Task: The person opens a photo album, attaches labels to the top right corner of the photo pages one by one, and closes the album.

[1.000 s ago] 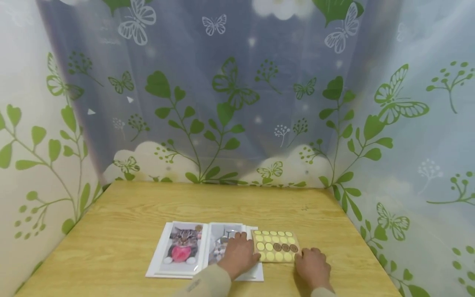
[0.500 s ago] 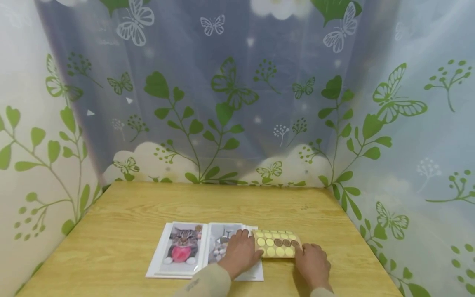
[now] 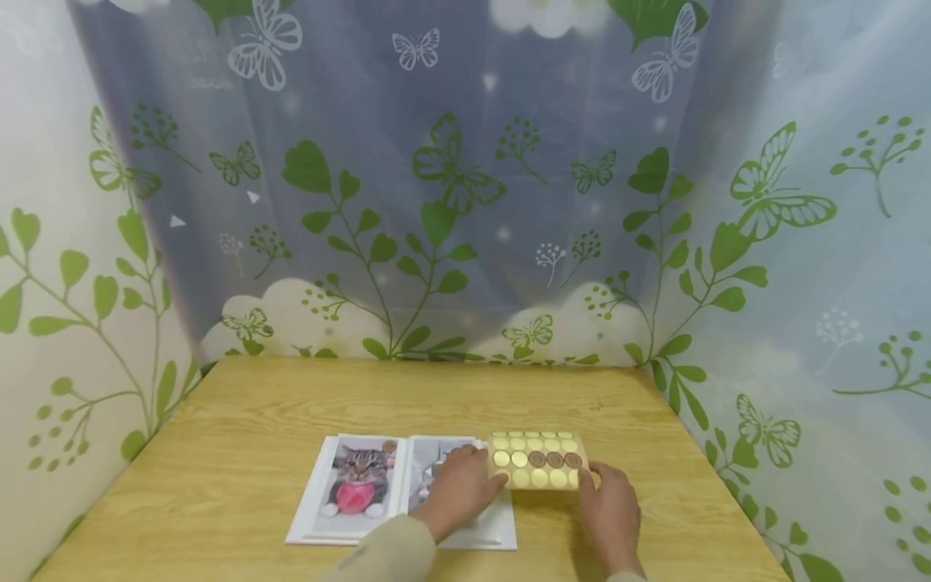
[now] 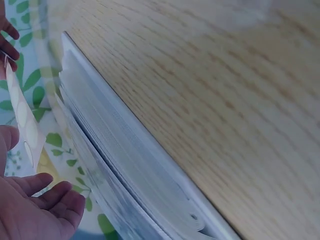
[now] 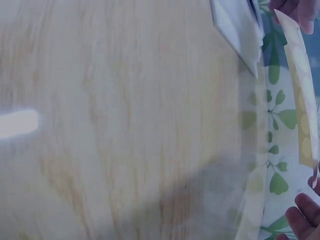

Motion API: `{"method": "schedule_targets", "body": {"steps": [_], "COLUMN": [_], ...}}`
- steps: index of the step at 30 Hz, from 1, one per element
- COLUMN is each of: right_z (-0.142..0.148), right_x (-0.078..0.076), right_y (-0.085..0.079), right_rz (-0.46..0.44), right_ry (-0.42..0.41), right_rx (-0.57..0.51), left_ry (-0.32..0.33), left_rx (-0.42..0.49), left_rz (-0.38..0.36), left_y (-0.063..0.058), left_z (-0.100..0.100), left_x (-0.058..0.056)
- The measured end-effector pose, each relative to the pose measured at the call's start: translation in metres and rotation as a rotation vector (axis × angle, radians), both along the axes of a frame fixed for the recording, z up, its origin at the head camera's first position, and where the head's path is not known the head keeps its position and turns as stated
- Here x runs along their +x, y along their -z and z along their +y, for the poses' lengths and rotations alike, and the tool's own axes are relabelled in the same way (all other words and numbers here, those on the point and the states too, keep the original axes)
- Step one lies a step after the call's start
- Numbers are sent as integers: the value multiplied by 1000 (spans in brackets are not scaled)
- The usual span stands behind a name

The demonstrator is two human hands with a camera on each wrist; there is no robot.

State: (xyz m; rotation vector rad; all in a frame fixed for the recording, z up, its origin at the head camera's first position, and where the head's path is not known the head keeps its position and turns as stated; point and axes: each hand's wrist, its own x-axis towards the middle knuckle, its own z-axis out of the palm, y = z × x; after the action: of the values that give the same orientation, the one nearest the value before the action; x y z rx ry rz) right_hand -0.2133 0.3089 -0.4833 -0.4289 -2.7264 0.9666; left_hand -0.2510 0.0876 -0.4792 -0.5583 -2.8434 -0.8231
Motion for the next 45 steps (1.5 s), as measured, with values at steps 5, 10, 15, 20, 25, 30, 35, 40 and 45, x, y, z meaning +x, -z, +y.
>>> {"method": "schedule_targets", "body": {"steps": [5,10,15,20,25,30,35,40,45], "right_z": [-5,-10,-12,-12,-13,-14,-15,-18,-21], "right_x": [2,3,4,4,4,4,4,5,6], "right_y": [-4,-7,-6,-4,-3,-3,-3,-3,-3], "right_rz": [32,50,56,59,60,51,43,51,55], "right_ry": [27,54,69,70,73,66,59,61,55], "right_rx": [-75,-157,-173,-181,-194,-207,-229,-244,-252], "left_ry": [10,-15,-57,-77,-74,-76,-65,-73,-73], "left_rx": [199,434,562,693,793,849,917,935,936], "left_rz": [-73,-199,-262,-311,-365,-398,-426,-451,-483], "left_y": [-2,-4,-7,-11,-12,-13,-13,-13,-13], "left_z": [-3,-2,1,3,3,5,6,7,8], "left_x": [-1,0,-3,-4,-6,-9,-11,-10,-6]}}
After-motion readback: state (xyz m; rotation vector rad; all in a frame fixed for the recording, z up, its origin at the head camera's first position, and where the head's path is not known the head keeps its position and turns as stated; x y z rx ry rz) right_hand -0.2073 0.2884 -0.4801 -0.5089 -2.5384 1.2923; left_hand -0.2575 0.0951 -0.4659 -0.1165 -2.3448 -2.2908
